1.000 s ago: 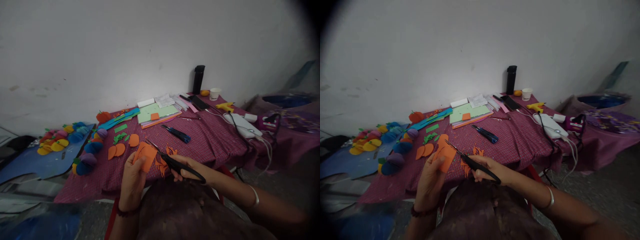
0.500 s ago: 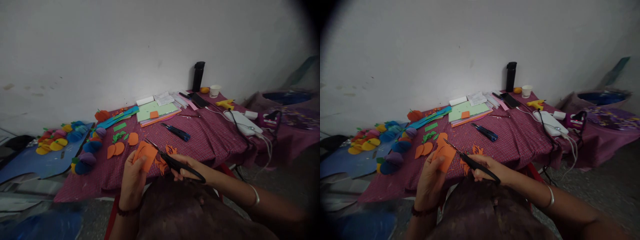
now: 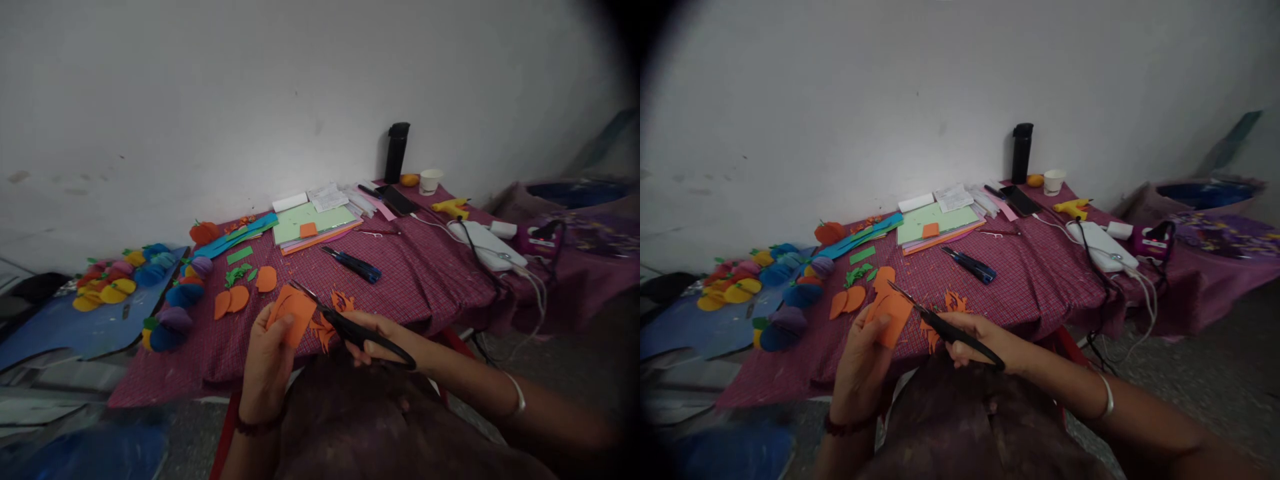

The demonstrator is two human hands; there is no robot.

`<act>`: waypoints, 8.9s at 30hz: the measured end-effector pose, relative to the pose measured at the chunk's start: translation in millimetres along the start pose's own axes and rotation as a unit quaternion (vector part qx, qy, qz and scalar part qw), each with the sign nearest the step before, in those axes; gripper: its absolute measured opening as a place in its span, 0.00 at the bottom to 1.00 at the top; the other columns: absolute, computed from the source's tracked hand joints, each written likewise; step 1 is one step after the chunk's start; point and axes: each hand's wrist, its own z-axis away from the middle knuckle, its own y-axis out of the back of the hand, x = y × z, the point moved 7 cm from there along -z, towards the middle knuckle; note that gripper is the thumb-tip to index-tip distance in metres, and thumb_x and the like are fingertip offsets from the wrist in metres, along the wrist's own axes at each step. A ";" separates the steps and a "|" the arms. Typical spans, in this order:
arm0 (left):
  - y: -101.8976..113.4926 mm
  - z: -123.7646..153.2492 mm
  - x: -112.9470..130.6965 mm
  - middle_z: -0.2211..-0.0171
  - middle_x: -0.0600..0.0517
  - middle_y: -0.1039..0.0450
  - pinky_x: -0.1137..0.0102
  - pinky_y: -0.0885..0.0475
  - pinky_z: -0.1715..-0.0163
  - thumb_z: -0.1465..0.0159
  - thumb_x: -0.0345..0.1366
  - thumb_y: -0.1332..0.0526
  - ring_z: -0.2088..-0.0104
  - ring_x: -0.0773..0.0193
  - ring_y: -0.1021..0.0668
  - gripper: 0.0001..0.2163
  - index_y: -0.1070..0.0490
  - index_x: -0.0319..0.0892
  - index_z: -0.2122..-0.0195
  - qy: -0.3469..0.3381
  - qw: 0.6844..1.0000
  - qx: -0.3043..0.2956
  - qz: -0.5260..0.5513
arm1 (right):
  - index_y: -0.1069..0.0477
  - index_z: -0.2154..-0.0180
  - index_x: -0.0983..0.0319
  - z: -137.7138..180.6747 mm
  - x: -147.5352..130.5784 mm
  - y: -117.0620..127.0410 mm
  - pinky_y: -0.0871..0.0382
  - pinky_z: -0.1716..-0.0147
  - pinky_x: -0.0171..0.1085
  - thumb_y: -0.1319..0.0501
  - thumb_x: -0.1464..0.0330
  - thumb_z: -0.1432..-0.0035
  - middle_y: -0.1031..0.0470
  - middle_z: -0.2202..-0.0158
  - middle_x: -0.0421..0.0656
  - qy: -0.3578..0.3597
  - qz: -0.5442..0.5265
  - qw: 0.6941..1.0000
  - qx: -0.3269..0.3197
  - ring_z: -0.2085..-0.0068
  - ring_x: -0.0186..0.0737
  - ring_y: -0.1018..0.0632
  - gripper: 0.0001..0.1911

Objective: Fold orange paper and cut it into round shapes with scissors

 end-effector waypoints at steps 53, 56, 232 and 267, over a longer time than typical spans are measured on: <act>-13.3 -1.2 1.2 0.79 0.56 0.31 0.75 0.31 0.73 0.59 0.31 0.28 0.77 0.69 0.27 0.14 0.33 0.39 0.77 0.112 0.984 -0.095 -0.099 | 0.38 0.39 0.62 13.4 -13.1 12.1 0.47 0.76 0.28 0.37 0.49 0.46 0.39 0.70 0.39 -0.022 0.070 0.997 0.016 0.71 0.29 0.39 0.38; -18.2 -4.7 1.2 0.77 0.54 0.28 0.74 0.30 0.72 0.60 0.30 0.27 0.77 0.68 0.26 0.14 0.31 0.38 0.76 0.125 0.982 -0.103 -0.100 | 0.39 0.38 0.62 17.3 -13.2 16.0 0.49 0.77 0.27 0.38 0.50 0.44 0.40 0.70 0.38 -0.027 0.072 0.997 0.025 0.73 0.28 0.41 0.38; -42.9 -16.3 -21.6 0.74 0.51 0.25 0.71 0.30 0.69 0.56 0.30 0.31 0.74 0.66 0.25 0.09 0.26 0.36 0.73 0.134 0.976 -0.121 -0.120 | 0.31 0.45 0.64 45.4 -8.3 25.1 0.47 0.80 0.28 0.38 0.52 0.43 0.39 0.76 0.36 -0.041 0.043 0.991 0.123 0.77 0.27 0.41 0.30; -39.2 -15.8 -41.2 0.76 0.54 0.26 0.75 0.33 0.74 0.55 0.28 0.36 0.78 0.69 0.28 0.08 0.25 0.36 0.71 0.124 0.955 -0.143 -0.228 | 0.36 0.43 0.64 39.1 2.0 25.6 0.48 0.78 0.29 0.40 0.48 0.44 0.39 0.70 0.38 -0.044 0.051 0.995 0.080 0.74 0.28 0.41 0.34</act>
